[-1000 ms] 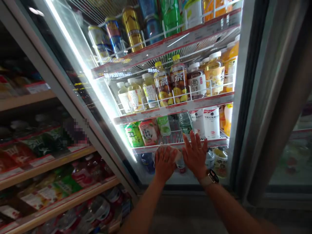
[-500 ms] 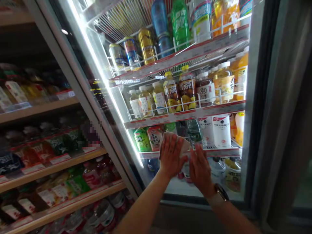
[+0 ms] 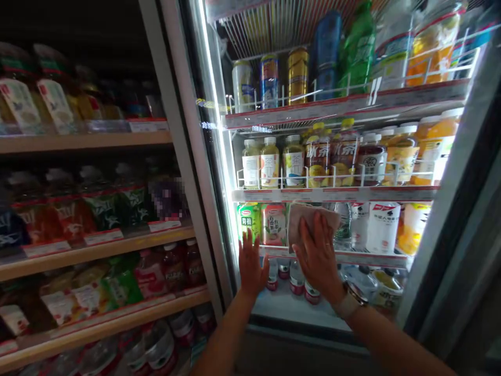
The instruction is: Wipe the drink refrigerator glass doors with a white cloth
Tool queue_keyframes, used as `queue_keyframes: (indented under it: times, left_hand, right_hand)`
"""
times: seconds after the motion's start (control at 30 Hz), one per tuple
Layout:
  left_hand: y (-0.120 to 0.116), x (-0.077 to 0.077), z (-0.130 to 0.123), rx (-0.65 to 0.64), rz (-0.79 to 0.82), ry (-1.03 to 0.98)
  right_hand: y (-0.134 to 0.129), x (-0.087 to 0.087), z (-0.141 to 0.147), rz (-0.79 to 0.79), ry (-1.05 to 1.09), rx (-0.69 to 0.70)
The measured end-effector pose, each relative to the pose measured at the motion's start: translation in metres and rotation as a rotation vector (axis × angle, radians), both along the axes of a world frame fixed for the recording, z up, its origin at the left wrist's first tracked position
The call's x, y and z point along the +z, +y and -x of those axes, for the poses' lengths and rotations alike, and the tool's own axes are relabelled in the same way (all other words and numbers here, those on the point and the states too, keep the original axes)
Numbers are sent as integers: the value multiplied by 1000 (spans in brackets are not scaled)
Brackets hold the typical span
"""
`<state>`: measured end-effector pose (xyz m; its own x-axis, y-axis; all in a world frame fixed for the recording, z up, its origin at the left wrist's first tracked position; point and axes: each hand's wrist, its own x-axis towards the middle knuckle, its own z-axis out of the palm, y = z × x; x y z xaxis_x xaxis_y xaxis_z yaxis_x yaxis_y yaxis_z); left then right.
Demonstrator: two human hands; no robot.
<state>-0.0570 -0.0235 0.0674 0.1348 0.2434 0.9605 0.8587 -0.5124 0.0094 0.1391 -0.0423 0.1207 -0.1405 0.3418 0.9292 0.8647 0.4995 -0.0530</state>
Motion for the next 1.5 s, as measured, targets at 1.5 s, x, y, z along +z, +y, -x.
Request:
queue_keyframes:
  times: [1.5]
  left_hand:
    - [0, -45, 40, 172, 43, 85]
  right_hand:
    - [28, 38, 29, -177, -501, 104]
